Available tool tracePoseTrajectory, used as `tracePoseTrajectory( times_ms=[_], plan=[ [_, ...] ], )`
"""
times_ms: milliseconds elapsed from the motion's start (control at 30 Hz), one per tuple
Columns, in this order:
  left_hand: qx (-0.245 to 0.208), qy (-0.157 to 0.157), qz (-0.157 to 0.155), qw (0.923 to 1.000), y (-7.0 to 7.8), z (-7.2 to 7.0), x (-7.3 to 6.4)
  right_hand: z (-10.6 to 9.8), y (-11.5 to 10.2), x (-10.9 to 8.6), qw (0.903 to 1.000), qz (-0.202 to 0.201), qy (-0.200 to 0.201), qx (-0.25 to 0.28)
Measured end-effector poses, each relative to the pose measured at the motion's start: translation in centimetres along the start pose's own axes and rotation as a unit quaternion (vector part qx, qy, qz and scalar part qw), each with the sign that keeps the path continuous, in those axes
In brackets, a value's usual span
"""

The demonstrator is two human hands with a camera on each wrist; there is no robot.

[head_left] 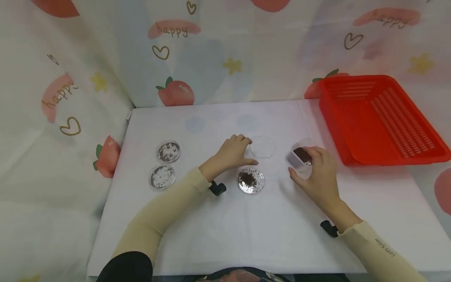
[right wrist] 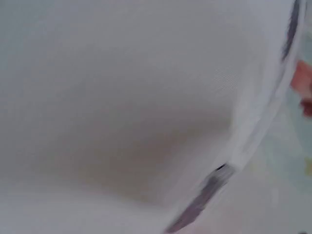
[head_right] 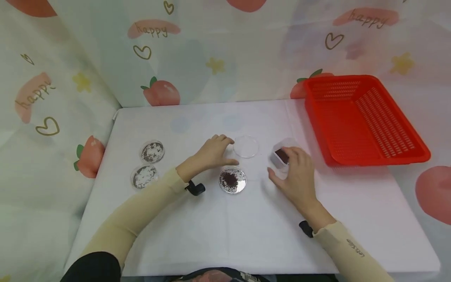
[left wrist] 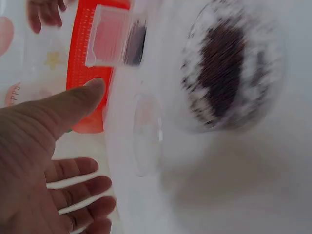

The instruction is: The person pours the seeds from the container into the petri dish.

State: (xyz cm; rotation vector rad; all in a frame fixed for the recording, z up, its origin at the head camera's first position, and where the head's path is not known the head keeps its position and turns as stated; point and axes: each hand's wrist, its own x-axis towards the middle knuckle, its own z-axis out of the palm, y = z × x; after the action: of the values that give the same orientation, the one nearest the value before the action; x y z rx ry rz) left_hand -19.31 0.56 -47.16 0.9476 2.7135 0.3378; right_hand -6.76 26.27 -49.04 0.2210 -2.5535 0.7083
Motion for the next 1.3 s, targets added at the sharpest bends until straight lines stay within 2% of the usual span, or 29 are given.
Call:
tracePoseTrajectory(
  times_ms=[33,67,167,233,333,433,567,700,767,867,1000,1100,1200,1300],
  plan=[
    [0.010,-0.002,0.010,0.9999,0.2,-0.5,1.1,0.2,-1.1,0.0,0.9993,-0.031,-0.017,-0.011],
    [0.019,-0.008,0.017,0.9996,0.5,-0.9,2.2,0.5,-2.2,-0.1,0.9976,-0.041,-0.053,-0.015],
    [0.055,-0.042,0.037,0.9969,1.4,-0.7,5.3,1.9,-4.9,-0.4,0.9823,-0.028,-0.183,-0.026],
    [0.075,-0.070,0.049,0.9936,2.0,0.0,6.6,2.9,-5.8,-0.7,0.9682,-0.006,-0.247,-0.035],
    [0.091,-0.087,0.061,0.9902,2.4,1.0,7.4,4.2,-6.3,-1.0,0.9557,0.018,-0.291,-0.039],
    [0.098,-0.072,0.064,0.9905,1.9,1.7,7.2,5.2,-6.3,-1.0,0.9513,0.034,-0.305,-0.034],
    [0.077,-0.039,0.054,0.9948,0.5,1.3,6.2,5.6,-5.9,-0.6,0.9504,0.041,-0.306,-0.035],
    [-0.017,0.002,0.035,0.9992,-0.8,-0.2,4.3,5.6,-5.6,-0.1,0.9493,0.041,-0.307,-0.051],
    [-0.069,0.023,0.029,0.9969,-1.2,-0.9,3.0,5.7,-5.5,0.0,0.9474,0.045,-0.312,-0.056],
    [-0.129,0.059,0.034,0.9894,-1.6,-1.2,0.6,5.8,-5.3,0.2,0.9449,0.054,-0.318,-0.058],
    [-0.181,0.104,0.052,0.9767,-1.8,-0.2,-2.8,5.9,-5.1,0.3,0.9447,0.058,-0.319,-0.052],
    [-0.186,0.126,0.065,0.9722,-1.9,1.3,-4.8,5.9,-5.2,0.4,0.9457,0.055,-0.316,-0.051],
    [-0.188,0.135,0.088,0.9690,-2.1,3.1,-6.1,6.0,-5.2,0.4,0.9458,0.056,-0.316,-0.050],
    [-0.190,0.137,0.116,0.9654,-2.2,4.7,-6.8,6.2,-5.3,0.5,0.9458,0.056,-0.317,-0.046]
  ],
)
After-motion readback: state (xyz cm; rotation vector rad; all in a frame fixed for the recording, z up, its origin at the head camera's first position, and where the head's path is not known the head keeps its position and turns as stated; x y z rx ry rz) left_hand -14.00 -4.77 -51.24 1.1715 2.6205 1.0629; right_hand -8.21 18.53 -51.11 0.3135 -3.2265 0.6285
